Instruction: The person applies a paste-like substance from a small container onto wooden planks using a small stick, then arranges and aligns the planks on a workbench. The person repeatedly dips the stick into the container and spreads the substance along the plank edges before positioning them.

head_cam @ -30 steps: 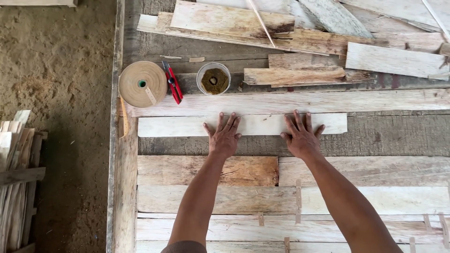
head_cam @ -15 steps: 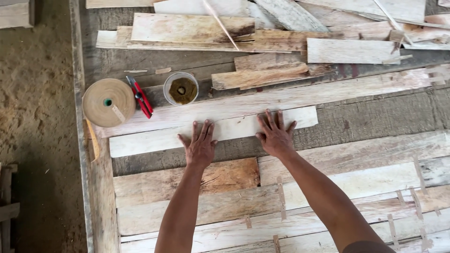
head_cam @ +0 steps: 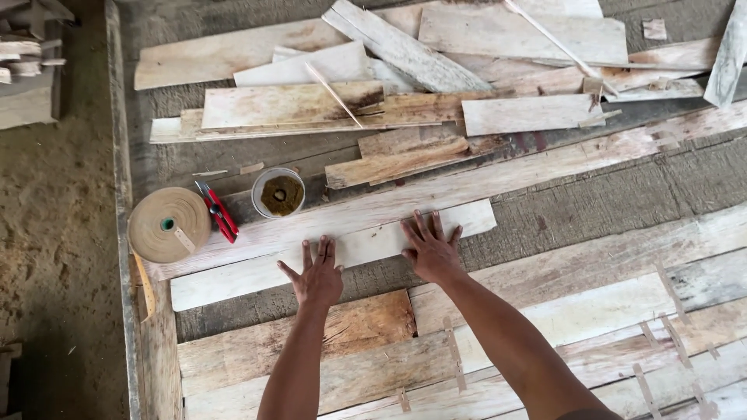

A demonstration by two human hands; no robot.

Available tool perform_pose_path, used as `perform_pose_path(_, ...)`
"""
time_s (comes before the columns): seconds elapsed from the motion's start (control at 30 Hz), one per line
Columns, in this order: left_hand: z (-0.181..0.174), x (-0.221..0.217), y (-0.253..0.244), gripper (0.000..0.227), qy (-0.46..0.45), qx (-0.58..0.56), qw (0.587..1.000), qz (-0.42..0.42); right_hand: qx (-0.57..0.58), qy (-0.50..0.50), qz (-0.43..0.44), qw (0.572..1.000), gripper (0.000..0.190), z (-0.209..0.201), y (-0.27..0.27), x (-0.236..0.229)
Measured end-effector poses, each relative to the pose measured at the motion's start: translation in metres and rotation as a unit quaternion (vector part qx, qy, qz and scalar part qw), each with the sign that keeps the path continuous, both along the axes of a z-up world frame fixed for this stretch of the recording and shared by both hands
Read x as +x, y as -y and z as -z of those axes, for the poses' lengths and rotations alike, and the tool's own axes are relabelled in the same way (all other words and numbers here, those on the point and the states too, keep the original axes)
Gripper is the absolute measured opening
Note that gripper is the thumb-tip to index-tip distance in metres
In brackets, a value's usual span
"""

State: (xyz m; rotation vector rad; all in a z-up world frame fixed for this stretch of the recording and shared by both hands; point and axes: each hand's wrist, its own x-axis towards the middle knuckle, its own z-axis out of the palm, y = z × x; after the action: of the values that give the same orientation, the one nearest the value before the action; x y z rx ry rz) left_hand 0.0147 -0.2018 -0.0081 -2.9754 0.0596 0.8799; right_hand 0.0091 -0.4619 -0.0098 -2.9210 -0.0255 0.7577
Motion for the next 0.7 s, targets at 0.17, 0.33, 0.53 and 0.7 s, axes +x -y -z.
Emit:
perform_pose_path(0.17, 0.004, 0.002, 0.011, 0.064, -0.012, 0.024, 1.0, -0.013, 0.011, -0.018, -0.012, 1.0, 0.066, -0.015, 0.002, 0.0)
perform_pose_path(0.33, -0.001, 0.003, 0.02, 0.064, -0.02, 0.037, 0.998, -0.035, 0.006, -0.018, -0.029, 0.999, 0.067, -0.01, 0.006, 0.003)
perform_pose_path(0.53, -0.015, -0.002, 0.036, 0.062, -0.036, 0.043, 0.995, -0.088, 0.02, -0.068, -0.048, 0.996, 0.069, -0.013, 0.015, 0.009)
perform_pose_path(0.7, -0.006, 0.004, 0.05, 0.061, -0.039, 0.081, 0.992, -0.087, 0.164, -0.111, -0.038, 0.979, 0.071, 0.011, 0.056, 0.038)
